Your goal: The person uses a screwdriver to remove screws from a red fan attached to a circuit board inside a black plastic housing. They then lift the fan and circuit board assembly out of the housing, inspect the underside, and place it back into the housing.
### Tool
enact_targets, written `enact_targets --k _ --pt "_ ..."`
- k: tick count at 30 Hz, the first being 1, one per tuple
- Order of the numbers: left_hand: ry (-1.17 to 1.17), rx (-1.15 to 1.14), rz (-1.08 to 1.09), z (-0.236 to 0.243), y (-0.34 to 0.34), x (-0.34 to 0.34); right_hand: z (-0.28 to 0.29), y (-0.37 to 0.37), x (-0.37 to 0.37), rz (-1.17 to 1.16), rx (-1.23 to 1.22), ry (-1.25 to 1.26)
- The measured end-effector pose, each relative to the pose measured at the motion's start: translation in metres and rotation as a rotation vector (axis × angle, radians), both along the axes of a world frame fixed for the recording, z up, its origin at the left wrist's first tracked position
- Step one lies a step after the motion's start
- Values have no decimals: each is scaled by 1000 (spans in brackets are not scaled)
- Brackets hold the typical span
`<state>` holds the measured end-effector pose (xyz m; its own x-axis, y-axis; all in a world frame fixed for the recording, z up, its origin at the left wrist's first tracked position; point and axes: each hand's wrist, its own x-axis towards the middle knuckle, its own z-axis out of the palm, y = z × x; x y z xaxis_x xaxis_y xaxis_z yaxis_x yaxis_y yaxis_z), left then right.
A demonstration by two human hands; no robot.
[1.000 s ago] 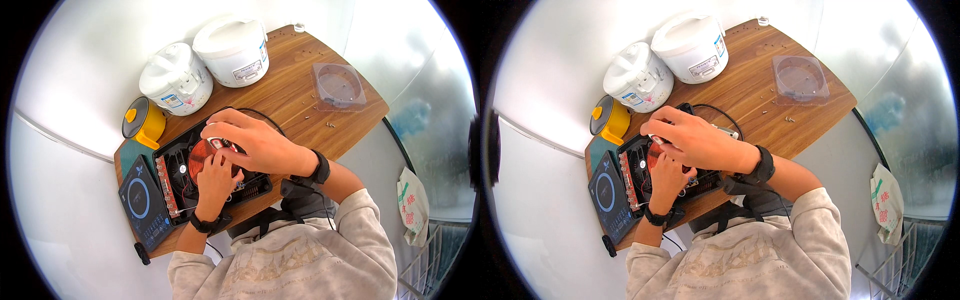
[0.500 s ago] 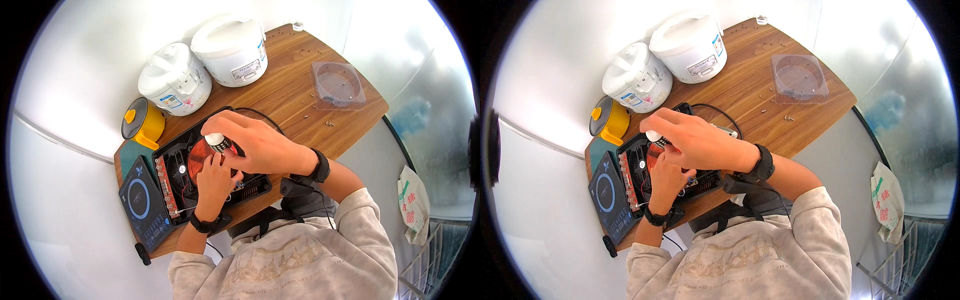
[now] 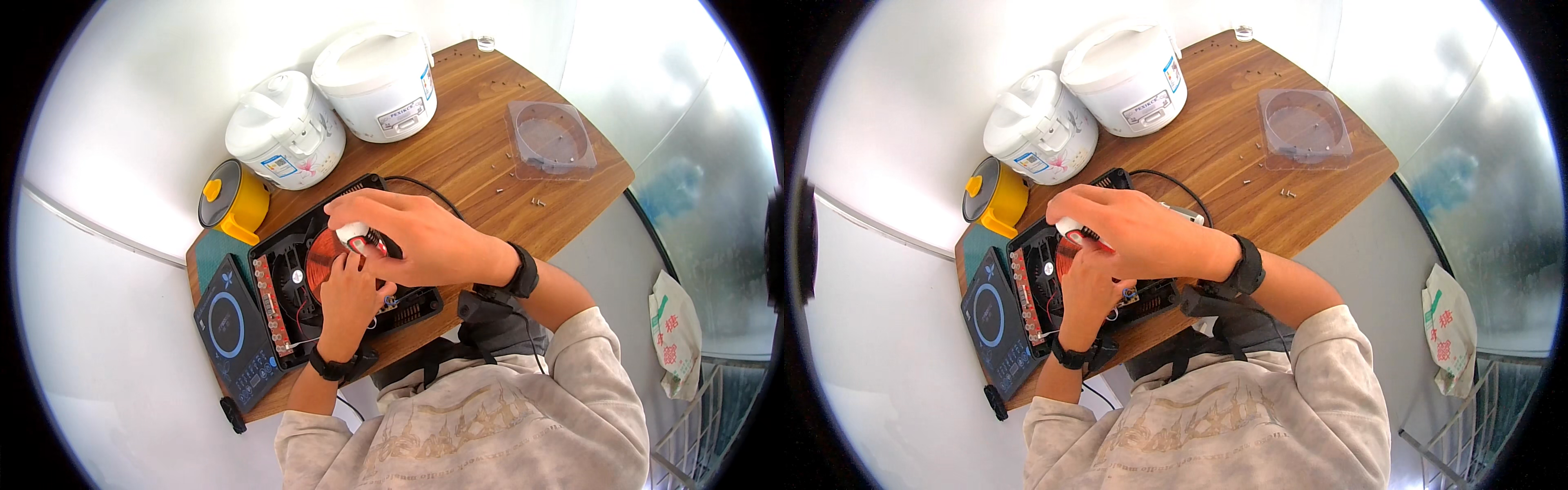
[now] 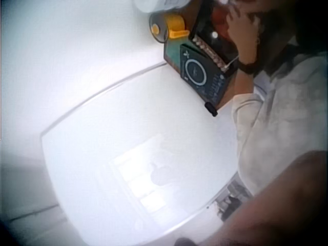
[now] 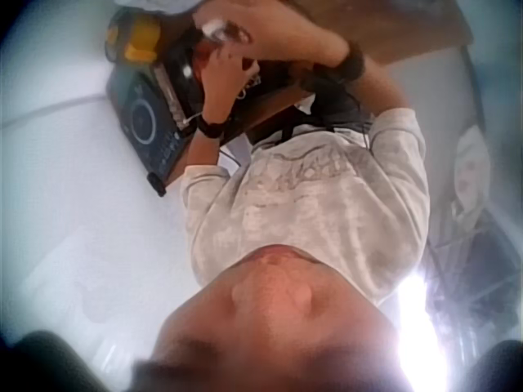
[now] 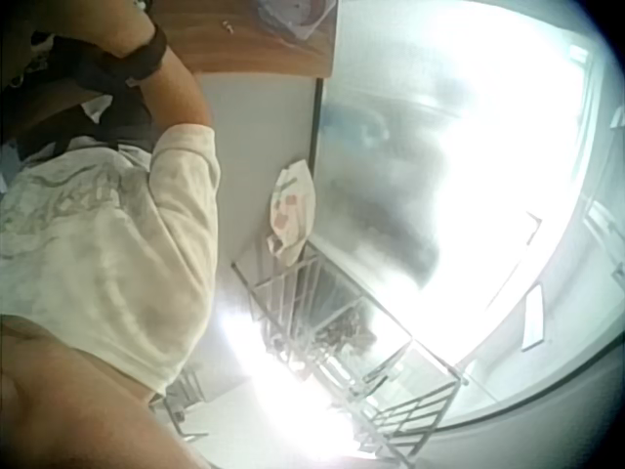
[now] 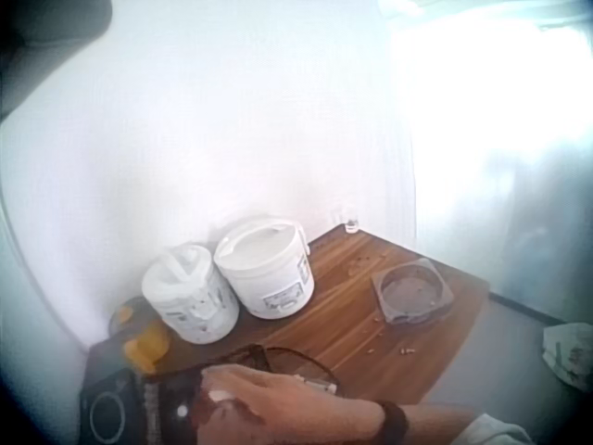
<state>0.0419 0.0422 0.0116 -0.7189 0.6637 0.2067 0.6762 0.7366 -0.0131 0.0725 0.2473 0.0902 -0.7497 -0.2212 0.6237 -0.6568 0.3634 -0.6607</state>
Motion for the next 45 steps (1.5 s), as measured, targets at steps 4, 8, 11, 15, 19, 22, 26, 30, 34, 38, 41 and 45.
enact_targets --k 4,8,11,15,19,22,26,30,34,38,41,45 --pt "-9 52 -45 -13 -7 -5 -8 -3 -3 -85 44 218" --pt "52 10 -31 -4 -1 -2 -1 -3 0 6 -30 -79" --pt "29 26 -14 -3 -1 -4 -5 -2 -1 17 -31 7" --pt "-6 -7 -7 -7 -7 -9 -1 -2 -2 15 -28 100" --pt "-14 -16 12 -2 -1 -4 -7 -4 -2 0 -2 -3" --pt "25 -7 4 -1 1 -2 -9 -4 -5 -44 -2 65" --pt "84 -7 -16 -12 -6 -5 -8 -3 -3 -118 61 7" --pt "54 -29 9 -6 -2 -3 -13 -3 -6 -106 -16 62" --pt "54 -9 15 -9 -6 -3 -15 -1 -5 -107 -24 55" --pt "34 13 17 -4 -5 -2 -16 1 -5 -86 -15 66" --pt "29 36 3 -3 -8 -5 -17 1 -4 -18 -24 84" --pt "16 69 -3 0 -8 -5 -12 4 1 -60 -40 55"
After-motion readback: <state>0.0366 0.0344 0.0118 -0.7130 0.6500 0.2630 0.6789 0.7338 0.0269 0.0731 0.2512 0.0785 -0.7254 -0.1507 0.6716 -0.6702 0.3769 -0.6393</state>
